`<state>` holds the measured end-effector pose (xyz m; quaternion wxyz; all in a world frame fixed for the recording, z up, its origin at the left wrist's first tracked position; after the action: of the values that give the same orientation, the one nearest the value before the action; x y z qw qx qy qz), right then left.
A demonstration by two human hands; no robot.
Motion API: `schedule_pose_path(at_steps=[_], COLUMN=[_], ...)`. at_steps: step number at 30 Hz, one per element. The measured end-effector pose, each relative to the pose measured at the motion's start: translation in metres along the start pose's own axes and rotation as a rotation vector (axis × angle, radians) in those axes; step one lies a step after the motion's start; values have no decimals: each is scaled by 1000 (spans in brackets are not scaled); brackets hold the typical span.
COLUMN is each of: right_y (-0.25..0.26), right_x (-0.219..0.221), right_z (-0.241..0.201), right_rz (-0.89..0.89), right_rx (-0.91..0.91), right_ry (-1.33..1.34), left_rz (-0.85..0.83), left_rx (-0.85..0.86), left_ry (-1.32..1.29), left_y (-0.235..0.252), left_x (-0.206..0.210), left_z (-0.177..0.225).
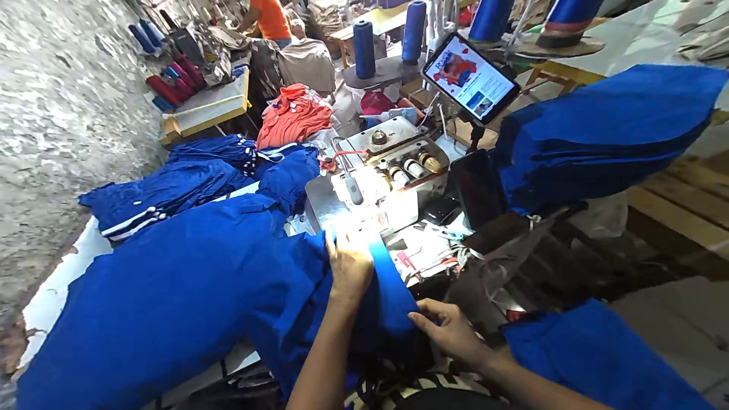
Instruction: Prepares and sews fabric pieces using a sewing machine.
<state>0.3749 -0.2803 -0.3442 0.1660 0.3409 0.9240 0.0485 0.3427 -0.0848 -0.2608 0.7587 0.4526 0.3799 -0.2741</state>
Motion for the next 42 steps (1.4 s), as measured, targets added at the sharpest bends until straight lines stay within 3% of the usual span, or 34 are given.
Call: schedule_pose_path(at_steps=[4, 9, 17, 20, 22, 23, 25, 27, 29, 31, 34, 36, 40, 42], right_y=[38, 87, 136, 128, 120, 117, 114, 116, 120, 121, 115, 110, 113, 117], right_x=[2, 8, 11, 6, 1, -1, -4, -7, -12, -13, -4, 4, 9, 7], right_z=[-7, -14, -28, -31, -31, -29, -22, -14, -12, -13, -22, -27, -23, -21], right_rz=[-98, -136, -22, 15, -9, -37, -119, -198, -256, -328, -459, -469, -479, -534], right_rx=[177, 217, 128, 37, -16, -40, -94, -145, -193, -197, -78, -16, -81, -122], right_ry=[76, 225, 132, -127, -181, -174, -158, -179, -213, -200, -75, -15, -6, -54], left_rz=[-243, -263, -43, 258, 399, 363, 65, -229, -413, -439, -340, -373, -166, -179], left_rx=[-181, -348, -356, -335, -389, -435, -552, -552, -505, -478, -490, -503, -480, -570], left_ry=[-169, -268, -169, -148, -242, -334, -449, -477, -518, -526, -254, -162, -68, -11], left_y=[33, 69, 111, 104, 73, 48, -19, -84, -122, -126, -78, -23, 76, 98], left_x=[-15, -11, -7, -14, -20, -21, -21, -21, -39, -87, -161, -173, -116, -91], left_z=[-23, -60, -102, -107, -96, -84, -48, -27, -39, -70, -114, -136, -205, -231])
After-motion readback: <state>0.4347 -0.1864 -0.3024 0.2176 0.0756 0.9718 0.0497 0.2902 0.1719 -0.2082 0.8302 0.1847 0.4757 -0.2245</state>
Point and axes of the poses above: each hand's wrist, its own y-axis towards the middle knuckle, its own x-axis out of the palm, z = x × y, the point moved 3 cm from there along y, towards the middle knuckle, and after that the axes turned 10 degrees about -y, right-handed, at the moved point
